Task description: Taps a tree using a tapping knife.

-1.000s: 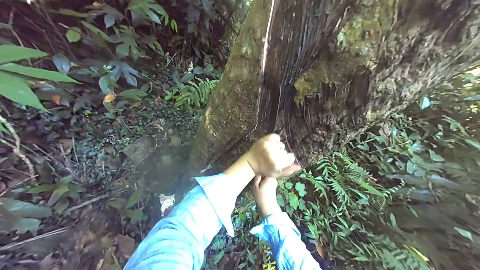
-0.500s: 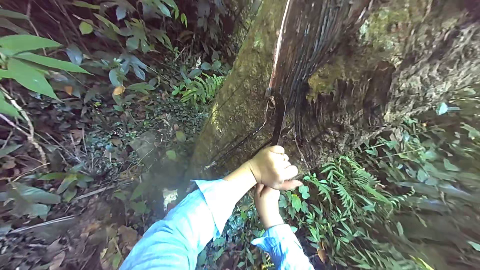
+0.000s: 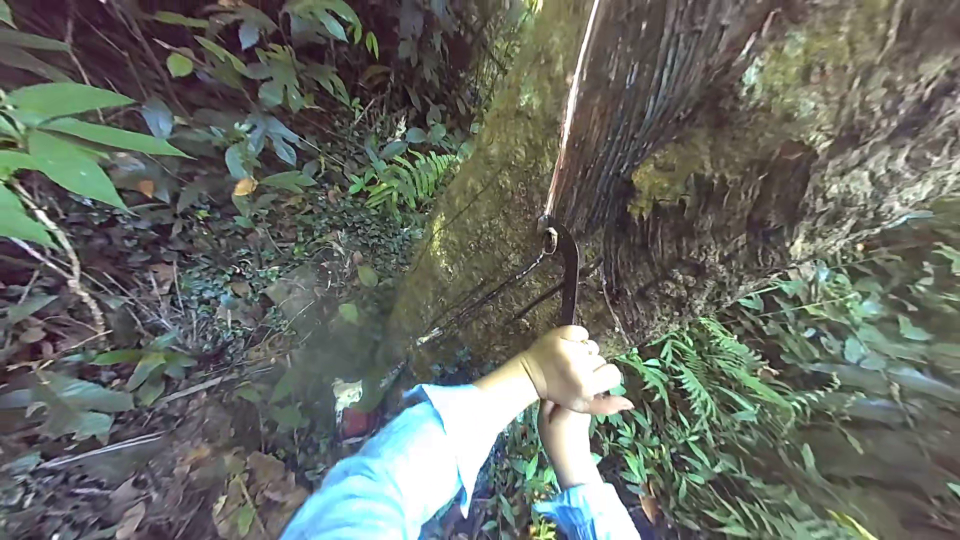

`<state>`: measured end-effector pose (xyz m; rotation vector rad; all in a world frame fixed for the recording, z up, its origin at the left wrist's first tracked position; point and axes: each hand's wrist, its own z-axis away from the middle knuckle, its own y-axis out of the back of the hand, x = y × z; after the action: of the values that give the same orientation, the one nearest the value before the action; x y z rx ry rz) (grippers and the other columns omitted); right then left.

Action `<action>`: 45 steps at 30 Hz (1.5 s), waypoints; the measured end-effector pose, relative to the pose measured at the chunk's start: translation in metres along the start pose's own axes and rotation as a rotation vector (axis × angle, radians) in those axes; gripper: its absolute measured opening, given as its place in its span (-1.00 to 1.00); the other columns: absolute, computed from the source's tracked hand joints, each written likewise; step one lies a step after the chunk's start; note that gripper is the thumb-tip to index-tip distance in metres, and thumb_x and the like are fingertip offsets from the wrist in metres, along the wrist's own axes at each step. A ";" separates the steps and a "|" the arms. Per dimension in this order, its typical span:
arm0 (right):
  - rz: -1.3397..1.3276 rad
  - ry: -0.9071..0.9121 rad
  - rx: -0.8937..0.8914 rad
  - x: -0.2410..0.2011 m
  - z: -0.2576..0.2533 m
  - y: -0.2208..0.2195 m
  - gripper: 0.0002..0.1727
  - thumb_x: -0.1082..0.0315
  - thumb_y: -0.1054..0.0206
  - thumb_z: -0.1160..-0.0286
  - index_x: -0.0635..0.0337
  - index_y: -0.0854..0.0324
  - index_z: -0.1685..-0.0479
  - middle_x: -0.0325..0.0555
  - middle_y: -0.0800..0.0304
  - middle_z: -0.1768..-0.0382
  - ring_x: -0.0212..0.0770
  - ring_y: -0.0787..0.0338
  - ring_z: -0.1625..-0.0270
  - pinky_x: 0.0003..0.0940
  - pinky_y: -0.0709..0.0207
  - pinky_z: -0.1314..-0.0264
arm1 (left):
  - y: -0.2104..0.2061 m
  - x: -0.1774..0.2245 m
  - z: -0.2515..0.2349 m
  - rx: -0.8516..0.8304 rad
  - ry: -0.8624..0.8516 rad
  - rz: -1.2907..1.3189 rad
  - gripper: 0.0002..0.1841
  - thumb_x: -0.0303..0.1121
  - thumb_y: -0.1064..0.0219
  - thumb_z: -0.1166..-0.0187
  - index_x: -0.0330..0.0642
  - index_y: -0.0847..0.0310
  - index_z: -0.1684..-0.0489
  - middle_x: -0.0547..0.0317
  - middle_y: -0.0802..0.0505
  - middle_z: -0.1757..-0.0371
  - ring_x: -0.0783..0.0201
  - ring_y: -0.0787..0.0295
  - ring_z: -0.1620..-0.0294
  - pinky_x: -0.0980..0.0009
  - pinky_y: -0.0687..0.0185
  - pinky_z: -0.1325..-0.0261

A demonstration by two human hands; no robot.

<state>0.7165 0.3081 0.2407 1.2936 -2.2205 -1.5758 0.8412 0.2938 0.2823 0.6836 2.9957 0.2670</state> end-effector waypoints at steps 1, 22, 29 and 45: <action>-0.011 -0.011 -0.014 -0.006 -0.005 0.005 -0.74 0.51 -0.26 -0.47 0.60 -0.69 0.06 0.49 -0.82 0.17 0.43 -0.88 0.06 0.32 -0.68 -0.02 | 0.002 -0.004 -0.006 -0.004 -0.008 0.010 -0.36 0.12 -0.02 -0.71 -0.08 -0.48 0.84 0.20 -0.47 0.89 0.19 -0.44 0.77 0.29 -0.42 0.33; -0.003 -0.011 -0.081 0.028 0.014 0.004 -0.79 0.54 -0.33 -0.35 0.59 -0.74 0.18 0.48 -0.85 0.22 0.44 -0.89 0.13 0.34 -0.70 0.03 | -0.014 0.026 0.018 -0.115 0.059 -0.059 -0.60 -0.18 -0.32 -0.60 -0.08 -0.65 0.76 0.20 -0.63 0.80 0.20 -0.60 0.67 0.28 -0.52 0.24; -0.012 -0.256 -0.337 -0.006 0.047 0.095 -0.60 0.31 -0.26 -0.64 0.60 -0.51 -0.12 0.30 -0.75 0.44 0.27 -0.82 0.38 0.24 -0.66 0.24 | 0.054 0.043 -0.010 -0.121 0.300 0.315 -0.82 -0.38 -0.31 -0.54 -0.28 -0.81 0.20 -0.04 -0.92 0.26 0.07 -0.87 0.11 0.17 -0.63 -0.28; -0.433 -0.619 -0.224 -0.131 0.094 0.128 -0.62 0.16 -0.15 -0.69 0.36 -0.48 -0.13 -0.16 -0.51 0.57 -0.27 -0.56 0.61 -0.26 -0.52 0.47 | 0.094 -0.076 -0.032 -0.506 0.777 0.290 -0.79 -0.51 -0.32 -0.63 -0.59 -0.75 0.12 -0.40 -0.80 -0.08 -0.23 -0.76 -0.21 -0.02 -0.60 -0.42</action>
<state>0.6759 0.4780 0.3501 1.4279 -2.0340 -2.6022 0.9464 0.3394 0.3320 1.1432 3.2007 1.5646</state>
